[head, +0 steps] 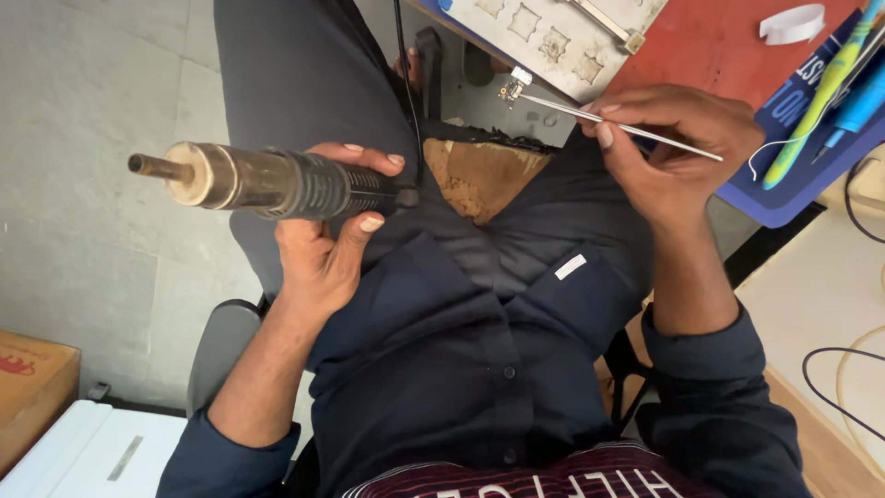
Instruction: The person uses a metal tool to scrape and clean a small electronic component held in a metal jig. They then use a heat gun to apply heat to the component and finish by scrubbing it with a toothbrush.
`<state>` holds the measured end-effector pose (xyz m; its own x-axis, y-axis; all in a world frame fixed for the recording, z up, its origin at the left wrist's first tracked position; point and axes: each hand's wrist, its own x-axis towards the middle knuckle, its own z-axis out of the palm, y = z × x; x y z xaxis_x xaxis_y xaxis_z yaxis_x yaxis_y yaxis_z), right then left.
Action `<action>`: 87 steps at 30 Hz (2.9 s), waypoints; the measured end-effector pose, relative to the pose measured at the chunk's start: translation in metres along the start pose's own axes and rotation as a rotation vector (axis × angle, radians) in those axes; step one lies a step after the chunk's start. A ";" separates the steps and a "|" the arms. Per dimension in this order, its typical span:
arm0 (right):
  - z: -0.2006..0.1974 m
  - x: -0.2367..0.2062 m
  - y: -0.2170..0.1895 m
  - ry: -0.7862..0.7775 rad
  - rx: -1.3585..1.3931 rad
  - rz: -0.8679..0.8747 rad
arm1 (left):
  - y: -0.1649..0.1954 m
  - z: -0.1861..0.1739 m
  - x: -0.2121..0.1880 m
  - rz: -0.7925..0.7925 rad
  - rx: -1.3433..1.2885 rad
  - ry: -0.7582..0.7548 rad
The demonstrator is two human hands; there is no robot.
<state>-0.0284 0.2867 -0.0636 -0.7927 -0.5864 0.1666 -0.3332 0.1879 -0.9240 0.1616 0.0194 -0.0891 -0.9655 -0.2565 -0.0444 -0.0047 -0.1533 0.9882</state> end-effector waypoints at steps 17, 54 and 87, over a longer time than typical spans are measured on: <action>-0.003 0.000 -0.003 -0.009 0.008 -0.008 | 0.013 0.004 0.020 0.118 0.366 0.024; -0.005 0.001 0.002 -0.005 -0.044 -0.039 | -0.003 0.002 0.017 0.006 0.128 0.074; -0.035 0.003 0.003 0.121 0.231 0.130 | 0.156 -0.142 0.205 0.857 1.130 0.402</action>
<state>-0.0498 0.3126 -0.0534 -0.8810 -0.4680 0.0688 -0.1107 0.0627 -0.9919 0.0005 -0.1928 0.0349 -0.6437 -0.1532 0.7497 0.1397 0.9398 0.3120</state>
